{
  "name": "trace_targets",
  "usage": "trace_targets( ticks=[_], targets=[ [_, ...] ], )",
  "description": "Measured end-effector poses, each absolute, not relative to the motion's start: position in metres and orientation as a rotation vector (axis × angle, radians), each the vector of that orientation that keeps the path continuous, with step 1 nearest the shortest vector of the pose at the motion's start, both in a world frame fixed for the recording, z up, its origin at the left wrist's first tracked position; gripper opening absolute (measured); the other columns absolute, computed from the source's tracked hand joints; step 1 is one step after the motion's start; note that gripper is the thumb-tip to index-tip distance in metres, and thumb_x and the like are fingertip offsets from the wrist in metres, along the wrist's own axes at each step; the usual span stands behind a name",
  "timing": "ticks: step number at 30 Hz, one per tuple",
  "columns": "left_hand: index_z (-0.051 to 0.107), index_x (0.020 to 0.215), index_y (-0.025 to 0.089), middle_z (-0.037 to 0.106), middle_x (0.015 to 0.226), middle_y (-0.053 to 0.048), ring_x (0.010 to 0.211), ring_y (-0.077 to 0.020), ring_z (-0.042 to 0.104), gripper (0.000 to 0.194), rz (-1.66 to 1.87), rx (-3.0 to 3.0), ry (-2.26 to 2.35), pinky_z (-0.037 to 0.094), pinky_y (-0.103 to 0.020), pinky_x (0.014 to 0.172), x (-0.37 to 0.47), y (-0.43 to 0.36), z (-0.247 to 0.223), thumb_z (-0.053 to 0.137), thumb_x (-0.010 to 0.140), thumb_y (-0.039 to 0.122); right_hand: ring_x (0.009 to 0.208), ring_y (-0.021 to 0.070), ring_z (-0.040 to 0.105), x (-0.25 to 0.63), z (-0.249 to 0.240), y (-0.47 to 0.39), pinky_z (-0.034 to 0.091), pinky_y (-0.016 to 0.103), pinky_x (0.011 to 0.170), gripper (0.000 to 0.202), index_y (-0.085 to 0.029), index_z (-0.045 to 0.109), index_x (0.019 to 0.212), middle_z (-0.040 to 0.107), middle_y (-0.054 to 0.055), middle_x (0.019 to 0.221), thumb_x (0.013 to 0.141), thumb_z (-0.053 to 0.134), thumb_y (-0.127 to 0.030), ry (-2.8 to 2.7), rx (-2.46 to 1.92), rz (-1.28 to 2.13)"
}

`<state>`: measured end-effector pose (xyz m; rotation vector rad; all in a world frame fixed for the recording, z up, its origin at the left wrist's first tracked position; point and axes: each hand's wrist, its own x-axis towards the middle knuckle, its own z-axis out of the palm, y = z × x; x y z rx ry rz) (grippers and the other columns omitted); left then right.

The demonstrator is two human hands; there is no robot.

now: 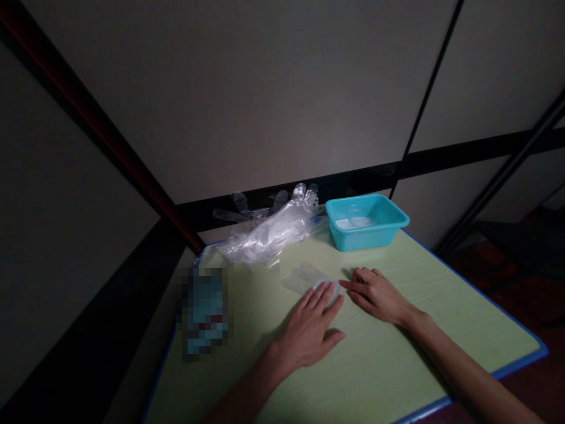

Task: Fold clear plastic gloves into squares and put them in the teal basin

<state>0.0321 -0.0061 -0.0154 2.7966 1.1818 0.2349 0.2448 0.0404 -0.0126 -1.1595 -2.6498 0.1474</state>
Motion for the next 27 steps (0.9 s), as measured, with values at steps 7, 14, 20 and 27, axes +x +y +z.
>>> trace_targets(
  ticks=[7, 14, 20, 27],
  targets=[
    [0.018, 0.134, 0.015, 0.016, 0.142, -0.008, 0.13, -0.0185, 0.011, 0.057, 0.167, 2.786, 1.427, 0.016, -0.035, 0.105, -0.004, 0.015, -0.024, 0.033, 0.086, 0.042, 0.08, 0.019, 0.045, 0.245, -0.013, 0.04, 0.031, 0.032, 0.07, 0.032, -0.024, 0.052, 0.114, 0.05, 0.007, 0.084, 0.087, 0.036, -0.028, -2.655, -1.147, 0.147],
    [0.023, 0.132, 0.012, 0.02, 0.14, -0.012, 0.129, -0.021, 0.014, 0.055, 0.222, 2.679, 1.671, 0.02, -0.038, 0.103, -0.04, 0.027, -0.031, 0.035, 0.086, 0.039, 0.081, 0.0198, 0.045, 0.245, -0.013, 0.04, 0.032, 0.033, 0.069, 0.031, -0.023, 0.053, 0.112, 0.05, 0.007, 0.084, 0.087, 0.035, -0.029, -2.662, -1.157, 0.13],
    [0.019, 0.133, 0.013, 0.017, 0.141, -0.012, 0.13, -0.0212, 0.011, 0.064, 0.48, 2.586, 1.729, 0.02, -0.039, 0.104, -0.043, 0.028, -0.036, 0.045, 0.08, 0.036, 0.082, 0.0203, 0.046, 0.246, -0.015, 0.041, 0.034, 0.034, 0.07, 0.033, -0.021, 0.048, 0.117, 0.05, 0.008, 0.086, 0.087, 0.034, -0.028, -2.662, -1.127, 0.159],
    [0.024, 0.131, 0.01, 0.023, 0.139, -0.014, 0.129, -0.0219, 0.016, 0.064, 0.566, 2.525, 1.746, 0.021, -0.037, 0.104, -0.041, 0.027, -0.035, 0.05, 0.077, 0.032, 0.086, 0.022, 0.046, 0.248, -0.021, 0.042, 0.036, 0.036, 0.074, 0.036, -0.016, 0.046, 0.119, 0.051, 0.01, 0.093, 0.086, 0.035, -0.028, -2.622, -1.159, 0.164]
  ],
)
